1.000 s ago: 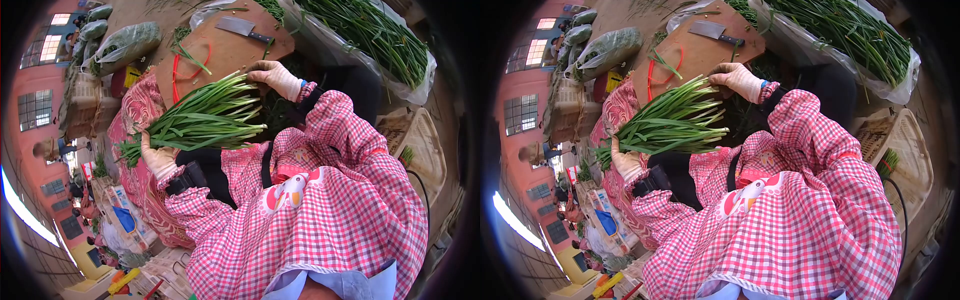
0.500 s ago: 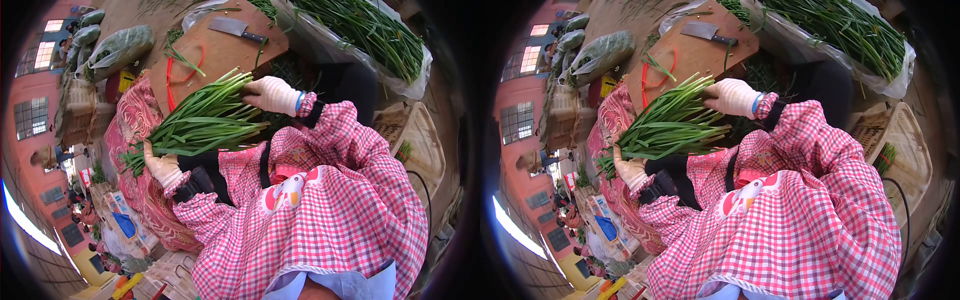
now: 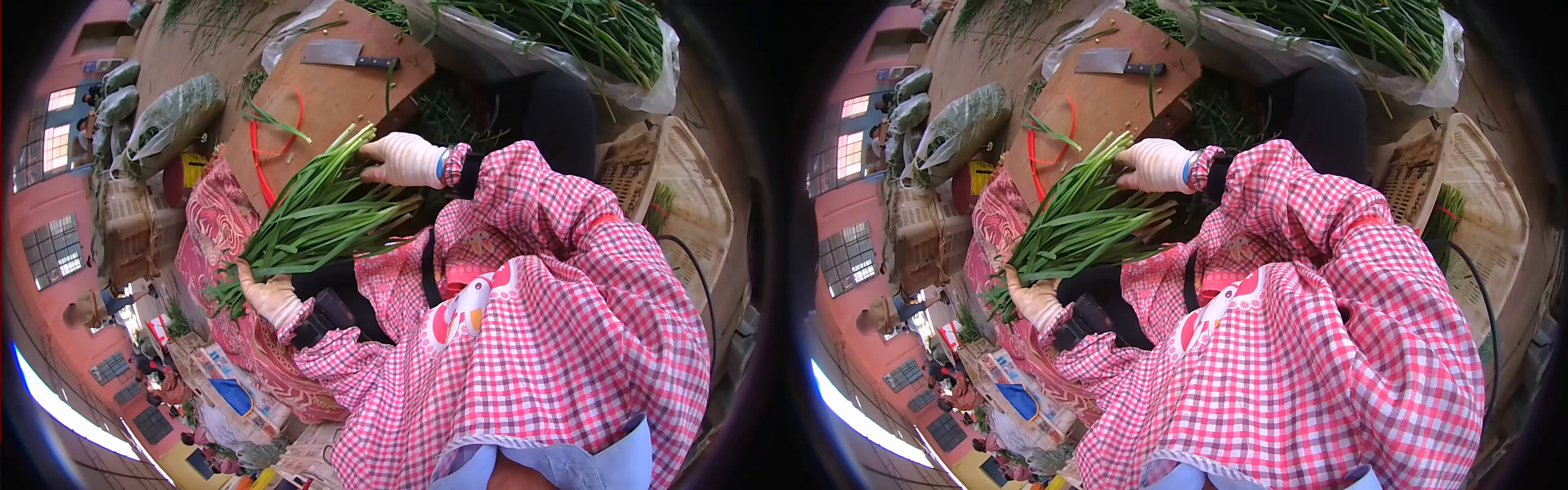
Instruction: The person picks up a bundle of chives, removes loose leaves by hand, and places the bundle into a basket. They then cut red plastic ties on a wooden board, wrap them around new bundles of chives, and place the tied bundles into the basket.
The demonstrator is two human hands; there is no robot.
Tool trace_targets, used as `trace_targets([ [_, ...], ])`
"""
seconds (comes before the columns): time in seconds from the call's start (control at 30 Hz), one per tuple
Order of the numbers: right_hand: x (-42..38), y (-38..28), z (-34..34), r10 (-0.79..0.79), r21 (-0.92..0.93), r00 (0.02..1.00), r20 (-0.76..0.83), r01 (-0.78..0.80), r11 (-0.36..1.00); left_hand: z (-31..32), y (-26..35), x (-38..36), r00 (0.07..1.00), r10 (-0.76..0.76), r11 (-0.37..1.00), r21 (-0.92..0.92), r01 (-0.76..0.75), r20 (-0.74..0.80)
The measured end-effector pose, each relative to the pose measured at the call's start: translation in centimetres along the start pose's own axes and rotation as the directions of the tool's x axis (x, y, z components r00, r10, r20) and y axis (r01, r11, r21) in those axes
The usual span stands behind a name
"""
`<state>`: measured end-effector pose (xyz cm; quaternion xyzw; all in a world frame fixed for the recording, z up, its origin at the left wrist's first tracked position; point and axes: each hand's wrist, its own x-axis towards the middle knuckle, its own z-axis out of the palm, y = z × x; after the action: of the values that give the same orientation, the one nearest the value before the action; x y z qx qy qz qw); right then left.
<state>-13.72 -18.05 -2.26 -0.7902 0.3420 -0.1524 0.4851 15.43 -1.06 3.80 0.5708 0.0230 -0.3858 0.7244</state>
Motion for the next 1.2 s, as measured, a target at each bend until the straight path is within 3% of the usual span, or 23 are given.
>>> trace_targets([
  [0.07,0.2,-0.1,-0.2,-0.008,0.082,0.999,-0.04,0.011,0.997,0.2,-0.1,0.1,0.999,-0.043,0.998,-0.037,0.042,-0.021],
  [0.13,-0.3,-1.0,-1.0,0.218,0.4,0.959,0.181,-0.274,0.875,0.7,-0.5,-0.8,0.999,-0.027,0.999,-0.047,0.026,-0.027],
  [0.17,0.0,-0.6,-0.6,0.215,0.4,0.96,0.181,-0.272,0.875,1.2,-0.8,-1.6,0.999,-0.014,0.998,-0.058,0.011,-0.037],
  [0.23,0.7,0.7,0.4,0.1,0.159,0.994,0.032,-0.104,0.982,1.4,-1.2,-2.1,0.998,-0.008,0.998,-0.06,0.004,-0.064],
  [0.27,0.8,0.4,0.3,0.097,0.159,0.995,0.036,-0.102,0.982,1.2,-1.4,-1.9,0.998,-0.008,0.997,-0.071,0.003,-0.069],
  [0.37,0.5,0.3,0.0,0.184,0.208,0.983,-0.017,-0.176,0.962,1.0,-2.0,-2.1,0.998,0.02,0.994,-0.103,-0.025,-0.054],
  [0.43,0.7,1.9,1.1,0.232,0.524,0.971,-0.053,-0.171,0.834,1.2,-2.1,-2.5,0.993,-0.001,0.992,-0.126,-0.014,-0.119],
  [0.5,0.7,1.4,0.5,0.246,0.57,0.969,0.011,-0.208,0.795,1.2,-2.3,-2.8,0.995,0.001,0.994,-0.112,-0.013,-0.103],
  [0.57,-0.2,0.4,-0.6,0.289,0.676,0.934,0.212,-0.353,0.647,1.2,-2.4,-3.0,0.995,-0.001,0.994,-0.113,-0.01,-0.097],
  [0.7,0.0,0.3,-0.3,0.264,0.533,0.914,0.307,-0.396,0.748,2.1,-3.3,-3.9,1.0,0.004,0.997,-0.072,-0.006,-0.026],
  [0.77,0.3,0.8,0.5,0.224,0.567,0.92,0.322,-0.377,0.732,2.0,-3.6,-3.2,0.999,0.008,0.994,-0.107,-0.004,0.035],
  [0.83,0.4,1.0,0.8,0.252,0.724,0.917,0.308,-0.398,0.564,2.2,-3.8,-2.9,0.995,0.006,0.994,-0.108,0.004,0.097],
  [0.9,0.1,0.5,0.8,0.326,0.809,0.909,0.261,-0.39,0.44,2.5,-3.0,-2.8,0.993,-0.01,1.0,0.006,0.01,0.114],
  [0.97,0.0,0.7,0.9,0.268,0.847,0.915,0.301,-0.385,0.365,3.4,-2.3,-2.1,0.999,-0.027,0.999,-0.034,0.028,0.037],
  [1.0,0.1,1.1,1.0,0.191,0.868,0.927,0.324,-0.371,0.329,3.8,-2.1,-2.0,0.997,-0.02,0.998,-0.052,0.024,0.073],
  [1.07,-0.2,2.1,0.5,0.082,0.843,0.916,0.392,-0.393,0.367,4.9,-1.4,-1.9,0.984,0.049,0.996,-0.084,-0.035,0.17],
  [1.2,-1.3,1.7,-1.6,-0.007,0.789,0.896,0.445,-0.388,0.476,5.8,0.2,-1.4,0.981,0.045,0.991,-0.131,-0.02,0.191],
])
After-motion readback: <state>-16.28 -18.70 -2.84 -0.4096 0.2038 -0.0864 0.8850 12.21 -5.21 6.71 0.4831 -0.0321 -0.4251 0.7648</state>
